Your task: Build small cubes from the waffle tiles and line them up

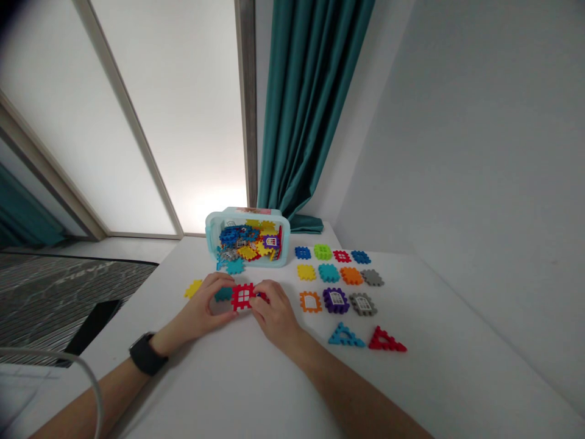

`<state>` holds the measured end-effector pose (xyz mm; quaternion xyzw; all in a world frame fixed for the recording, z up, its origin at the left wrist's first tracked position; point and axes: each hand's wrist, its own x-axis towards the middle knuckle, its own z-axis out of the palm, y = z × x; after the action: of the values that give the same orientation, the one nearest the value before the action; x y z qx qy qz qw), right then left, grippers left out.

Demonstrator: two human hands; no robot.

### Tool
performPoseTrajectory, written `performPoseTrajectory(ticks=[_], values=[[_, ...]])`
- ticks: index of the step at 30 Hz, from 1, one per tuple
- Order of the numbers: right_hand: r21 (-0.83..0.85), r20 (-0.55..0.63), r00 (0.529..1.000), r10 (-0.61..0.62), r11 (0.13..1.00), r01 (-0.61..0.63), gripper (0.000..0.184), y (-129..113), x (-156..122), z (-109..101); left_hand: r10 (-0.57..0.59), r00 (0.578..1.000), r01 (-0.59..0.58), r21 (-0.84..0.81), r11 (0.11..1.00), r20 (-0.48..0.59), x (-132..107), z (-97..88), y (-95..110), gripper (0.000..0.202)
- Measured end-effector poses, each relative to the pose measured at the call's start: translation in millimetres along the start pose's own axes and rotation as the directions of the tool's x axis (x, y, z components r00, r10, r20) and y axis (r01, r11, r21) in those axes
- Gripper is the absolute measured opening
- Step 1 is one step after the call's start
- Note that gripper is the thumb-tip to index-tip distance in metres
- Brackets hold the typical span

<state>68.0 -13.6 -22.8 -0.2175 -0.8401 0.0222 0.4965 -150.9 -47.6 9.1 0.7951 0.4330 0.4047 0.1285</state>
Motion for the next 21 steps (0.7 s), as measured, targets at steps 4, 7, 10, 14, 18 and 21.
performPoseTrajectory(ticks=[4,7,10,14,18,21], values=[[-0.054,-0.013,0.998,-0.059,0.997,0.058,0.019,1.8,0.8,-0.4,0.038,0.999,-0.035,0.08,0.996,-0.034,-0.8,1.2,1.5,0.035],[-0.065,-0.016,0.997,-0.076,0.995,0.075,0.019,0.9,0.5,0.2,0.076,0.996,-0.067,0.16,0.985,-0.051,-2.1,1.6,1.2,0.035],[-0.089,0.01,0.999,-0.041,0.995,0.042,0.017,-1.5,0.8,0.9,0.109,0.991,-0.086,0.256,0.963,-0.078,-2.6,-1.7,-1.9,0.038],[-0.083,0.053,0.999,0.005,0.997,0.0,0.021,-3.7,2.3,0.7,0.174,0.982,-0.141,0.33,0.933,-0.073,-2.3,-7.2,-7.2,0.038],[-0.049,0.102,0.995,0.002,0.999,0.003,0.025,-2.3,2.8,0.0,0.231,0.971,-0.197,0.352,0.915,-0.057,-1.6,-7.5,-8.1,0.037],[-0.039,0.114,0.993,0.004,0.999,0.0,0.027,-0.9,2.4,-0.4,0.253,0.966,-0.215,0.379,0.9,-0.055,-1.1,-6.3,-6.7,0.038]])
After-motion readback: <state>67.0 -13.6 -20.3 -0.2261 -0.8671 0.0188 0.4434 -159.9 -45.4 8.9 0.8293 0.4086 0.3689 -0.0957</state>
